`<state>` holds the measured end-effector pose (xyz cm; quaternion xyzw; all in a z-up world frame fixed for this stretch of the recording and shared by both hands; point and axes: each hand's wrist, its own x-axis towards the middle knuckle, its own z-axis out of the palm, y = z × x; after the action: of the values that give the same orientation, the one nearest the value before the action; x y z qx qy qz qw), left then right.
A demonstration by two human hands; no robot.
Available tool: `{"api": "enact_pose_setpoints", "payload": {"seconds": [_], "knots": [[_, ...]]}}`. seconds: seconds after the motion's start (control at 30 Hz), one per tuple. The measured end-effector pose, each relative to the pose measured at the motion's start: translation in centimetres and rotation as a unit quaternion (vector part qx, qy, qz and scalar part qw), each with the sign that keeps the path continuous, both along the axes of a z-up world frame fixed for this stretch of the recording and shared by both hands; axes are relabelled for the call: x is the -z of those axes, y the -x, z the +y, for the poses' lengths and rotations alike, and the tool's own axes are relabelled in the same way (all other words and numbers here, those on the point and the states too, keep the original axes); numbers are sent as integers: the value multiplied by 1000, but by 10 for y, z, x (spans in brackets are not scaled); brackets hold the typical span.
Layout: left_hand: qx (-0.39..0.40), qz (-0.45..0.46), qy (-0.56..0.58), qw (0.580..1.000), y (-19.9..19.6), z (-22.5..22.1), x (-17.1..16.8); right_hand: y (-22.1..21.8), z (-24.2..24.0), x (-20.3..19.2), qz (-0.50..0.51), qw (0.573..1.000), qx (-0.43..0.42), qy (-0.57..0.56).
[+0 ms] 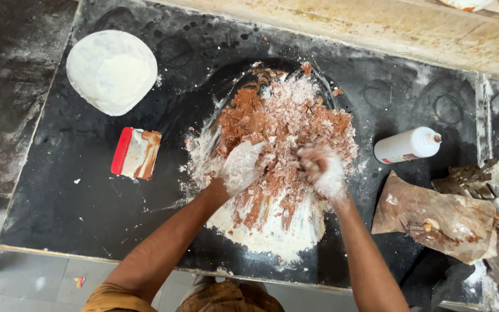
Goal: The person pours white flour from a bowl onto a mass of brown dough on a workspace and kneads them together by hand, occasionally using a red scraper to gather the mixture.
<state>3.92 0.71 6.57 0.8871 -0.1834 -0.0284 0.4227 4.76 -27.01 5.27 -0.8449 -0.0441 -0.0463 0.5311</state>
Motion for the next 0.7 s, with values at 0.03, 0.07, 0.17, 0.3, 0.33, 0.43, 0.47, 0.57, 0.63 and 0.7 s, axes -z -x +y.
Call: {"api": "enact_pose_setpoints", "payload": {"seconds": [0.03, 0.07, 0.17, 0.3, 0.33, 0.43, 0.47, 0.57, 0.63, 0.7], "knots": [[8, -62, -9, 998, 0, -1, -1, 12, 7, -5, 19, 999, -4, 35], [16, -128, -19, 991, -7, -2, -4, 16, 12, -12, 34, 997, -8, 70], [-109, 127, 144, 975, -12, -3, -5, 19, 13, -34, -16, 997, 69, -28], [-176, -55, 35, 982, -10, 22, 2, 12, 0, -32, 223, 937, 133, -232], [-192, -90, 39, 977, -5, 29, 3, 28, -17, -27, 37, 988, 26, -145], [-237, -95, -25, 967, -6, 45, 13, 6, -73, 8, -36, 864, -162, -475], [-251, -84, -59, 963, -8, 47, 16, -4, -84, 25, 23, 730, -188, -657], [-257, -69, -4, 964, -18, 43, 16, -26, -91, 77, -199, 967, 159, 25], [-249, 52, -35, 966, -35, 34, 17, -55, -88, 104, -158, 969, 177, -65], [-235, 108, -50, 965, -57, 26, 23, -93, -85, 125, -144, 965, 111, -190]]}}
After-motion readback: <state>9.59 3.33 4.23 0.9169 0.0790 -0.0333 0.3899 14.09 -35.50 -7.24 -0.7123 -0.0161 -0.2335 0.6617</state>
